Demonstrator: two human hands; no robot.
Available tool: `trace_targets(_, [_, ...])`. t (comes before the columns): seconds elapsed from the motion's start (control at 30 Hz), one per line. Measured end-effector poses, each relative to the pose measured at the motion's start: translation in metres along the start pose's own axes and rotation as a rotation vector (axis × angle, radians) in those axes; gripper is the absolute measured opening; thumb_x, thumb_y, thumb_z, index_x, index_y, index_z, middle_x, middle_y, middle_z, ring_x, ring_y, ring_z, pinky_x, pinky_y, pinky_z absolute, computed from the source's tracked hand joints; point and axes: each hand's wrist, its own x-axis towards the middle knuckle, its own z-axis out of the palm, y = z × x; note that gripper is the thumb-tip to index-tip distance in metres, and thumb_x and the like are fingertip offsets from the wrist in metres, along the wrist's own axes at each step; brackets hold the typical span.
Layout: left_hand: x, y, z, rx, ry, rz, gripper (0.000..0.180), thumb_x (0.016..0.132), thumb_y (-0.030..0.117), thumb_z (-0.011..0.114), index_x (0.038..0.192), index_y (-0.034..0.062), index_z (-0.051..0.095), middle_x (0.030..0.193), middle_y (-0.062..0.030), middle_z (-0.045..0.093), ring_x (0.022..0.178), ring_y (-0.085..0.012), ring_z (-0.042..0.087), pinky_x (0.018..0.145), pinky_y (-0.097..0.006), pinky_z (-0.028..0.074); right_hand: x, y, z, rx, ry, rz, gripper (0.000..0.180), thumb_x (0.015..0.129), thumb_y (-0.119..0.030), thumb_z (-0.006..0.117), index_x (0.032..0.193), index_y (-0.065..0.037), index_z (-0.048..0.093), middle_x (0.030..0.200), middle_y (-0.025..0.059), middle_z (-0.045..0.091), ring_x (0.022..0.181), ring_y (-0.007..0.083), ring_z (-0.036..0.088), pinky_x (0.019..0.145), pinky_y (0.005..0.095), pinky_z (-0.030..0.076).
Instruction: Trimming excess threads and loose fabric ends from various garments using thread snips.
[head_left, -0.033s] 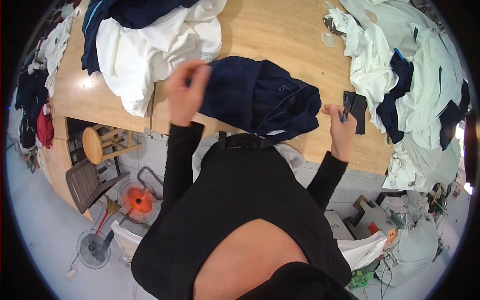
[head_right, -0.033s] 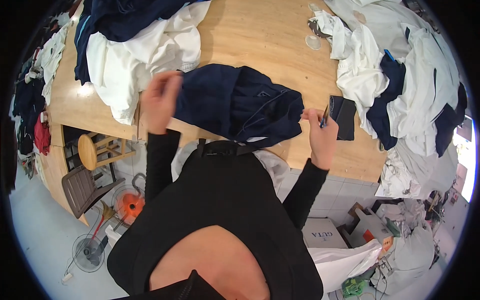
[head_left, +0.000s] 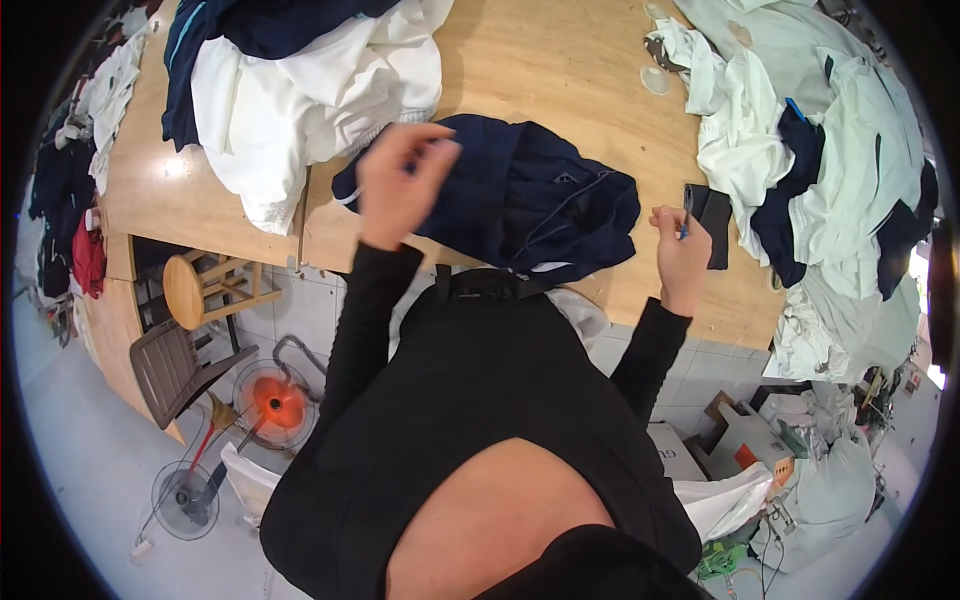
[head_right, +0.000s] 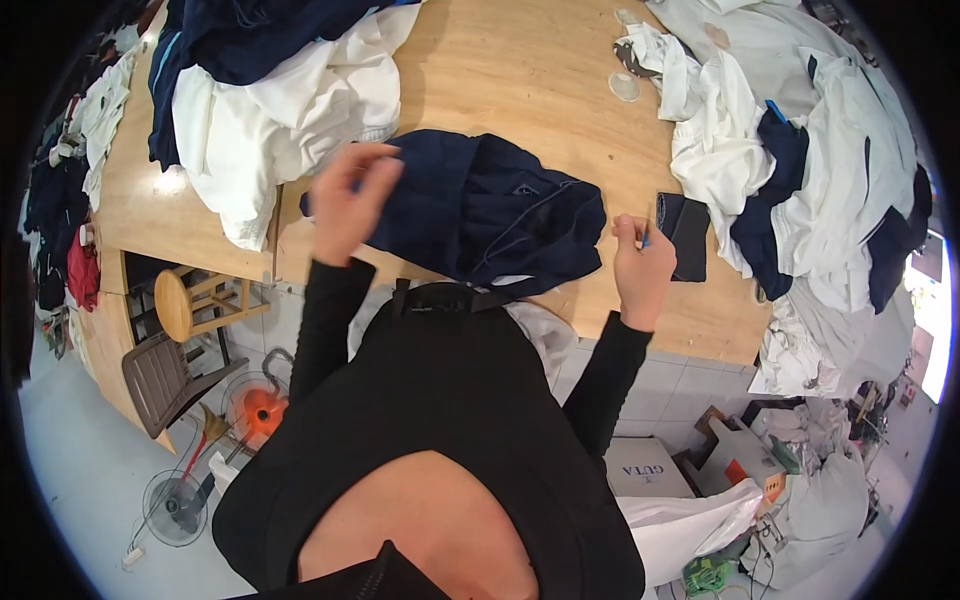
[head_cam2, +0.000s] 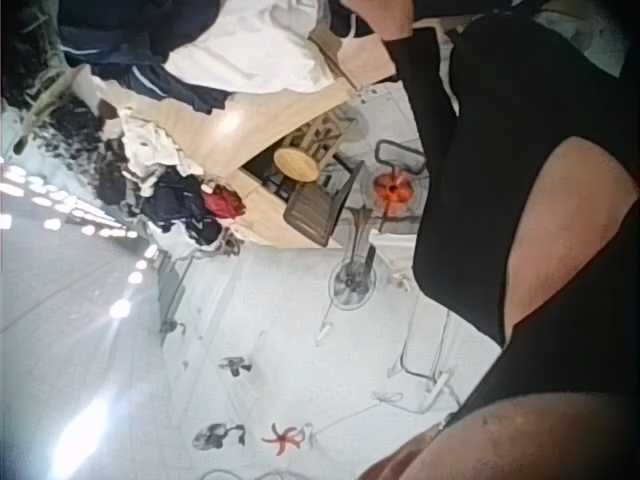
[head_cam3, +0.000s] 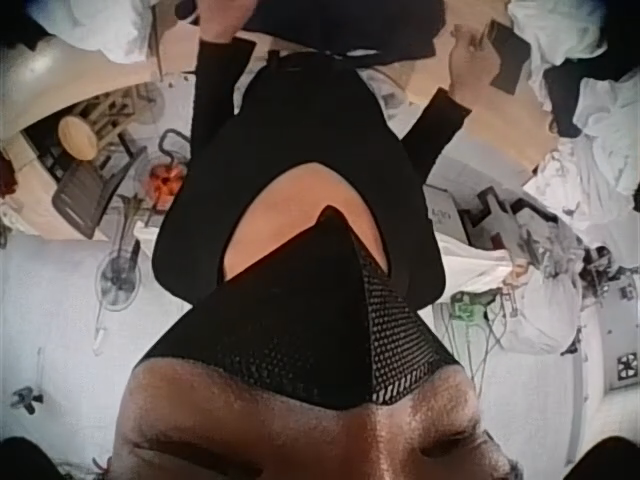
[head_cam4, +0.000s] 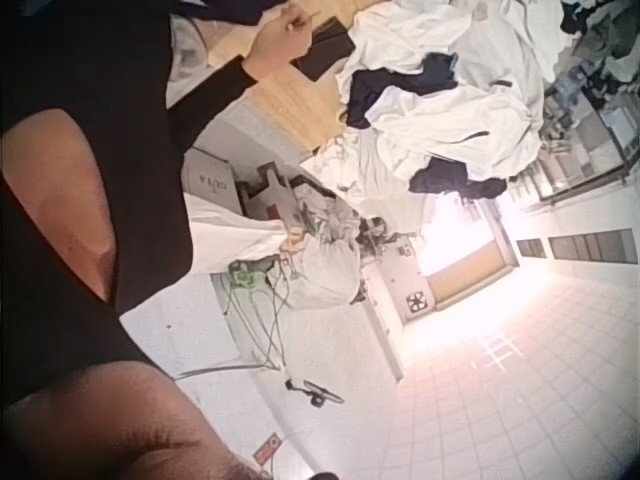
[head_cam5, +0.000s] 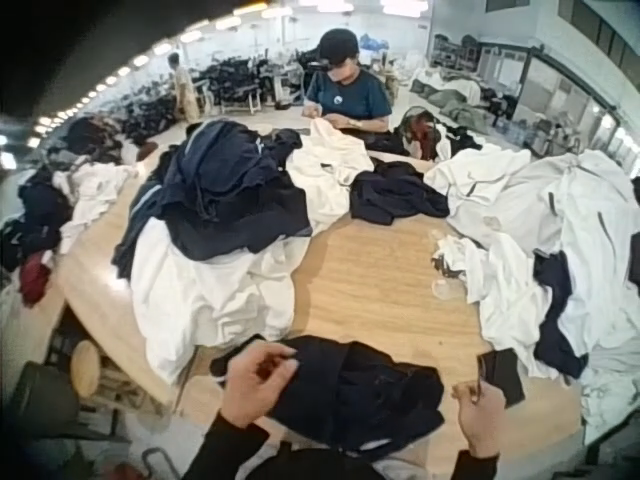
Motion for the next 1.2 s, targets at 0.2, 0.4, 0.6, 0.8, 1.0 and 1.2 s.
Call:
trace_targets(0.2, [-0.027, -0.045, 0.082, 0.367, -0.318, 0.106, 0.057, 0.083, 0.014, 0.088, 0.136, 0.0115, 0.065, 0.136, -0.0184, 0.056, 0.122, -0.0416, 0.055, 0.104, -0.048, 0.050, 0.000, -0.007, 0.057, -0.656, 0.256, -0.272, 0.024, 0.098, -0.022, 0.080, 0.099, 0.002, 0.077, 0.088, 0.0203, 0.076, 0.085, 0.0376, 0.076, 0.076, 0.0402, 0.057])
trace_targets(0.4, [-0.034, -0.053, 0.071, 0.391, -0.320, 0.199, 0.053, 0.085, 0.004, 0.075, 0.134, 0.0234, 0.073, 0.148, -0.0177, 0.056, 0.126, -0.0412, 0.053, 0.105, -0.048, 0.049, 0.006, 0.011, 0.080, -0.333, 0.295, -0.352, 0.028, 0.093, -0.027, 0.084, 0.099, 0.000, 0.077, 0.094, 0.0199, 0.078, 0.090, 0.0428, 0.075, 0.079, 0.0482, 0.057])
trace_targets(0.6, [-0.035, -0.062, 0.074, 0.505, -0.288, 0.309, 0.044, 0.089, 0.011, 0.074, 0.130, 0.0274, 0.077, 0.151, -0.0113, 0.058, 0.130, -0.0374, 0.052, 0.109, -0.046, 0.044, 0.028, 0.007, 0.103, -0.683, 0.163, -0.378, 0.024, 0.092, -0.020, 0.085, 0.105, -0.002, 0.077, 0.101, 0.0202, 0.076, 0.095, 0.0424, 0.074, 0.080, 0.0487, 0.058])
trace_targets(0.8, [-0.033, -0.064, 0.072, 0.441, -0.318, 0.298, 0.043, 0.089, 0.012, 0.076, 0.129, 0.0280, 0.077, 0.152, -0.0086, 0.059, 0.130, -0.0352, 0.053, 0.108, -0.047, 0.045, -0.029, -0.038, 0.110, -0.067, -0.114, -0.493, 0.014, 0.089, -0.005, 0.086, 0.100, 0.000, 0.081, 0.098, 0.0150, 0.080, 0.078, 0.0254, 0.077, 0.074, 0.0333, 0.058])
trace_targets(1.0, [-0.032, -0.063, 0.070, 0.469, -0.315, 0.297, 0.044, 0.089, 0.011, 0.075, 0.129, 0.0286, 0.077, 0.152, -0.0088, 0.059, 0.129, -0.0353, 0.053, 0.106, -0.047, 0.045, 0.017, 0.008, 0.081, -0.200, 0.192, -0.284, 0.017, 0.097, -0.015, 0.080, 0.105, 0.000, 0.082, 0.095, 0.0163, 0.082, 0.085, 0.0260, 0.078, 0.079, 0.0359, 0.058])
trace_targets(1.2, [-0.031, -0.063, 0.073, 0.497, -0.302, 0.329, 0.044, 0.088, 0.011, 0.074, 0.129, 0.0287, 0.077, 0.152, -0.0085, 0.059, 0.128, -0.0353, 0.054, 0.103, -0.046, 0.046, 0.062, 0.034, 0.094, -0.627, 0.127, -0.365, 0.024, 0.092, -0.024, 0.084, 0.101, -0.002, 0.080, 0.098, 0.0199, 0.077, 0.092, 0.0421, 0.075, 0.080, 0.0495, 0.058])
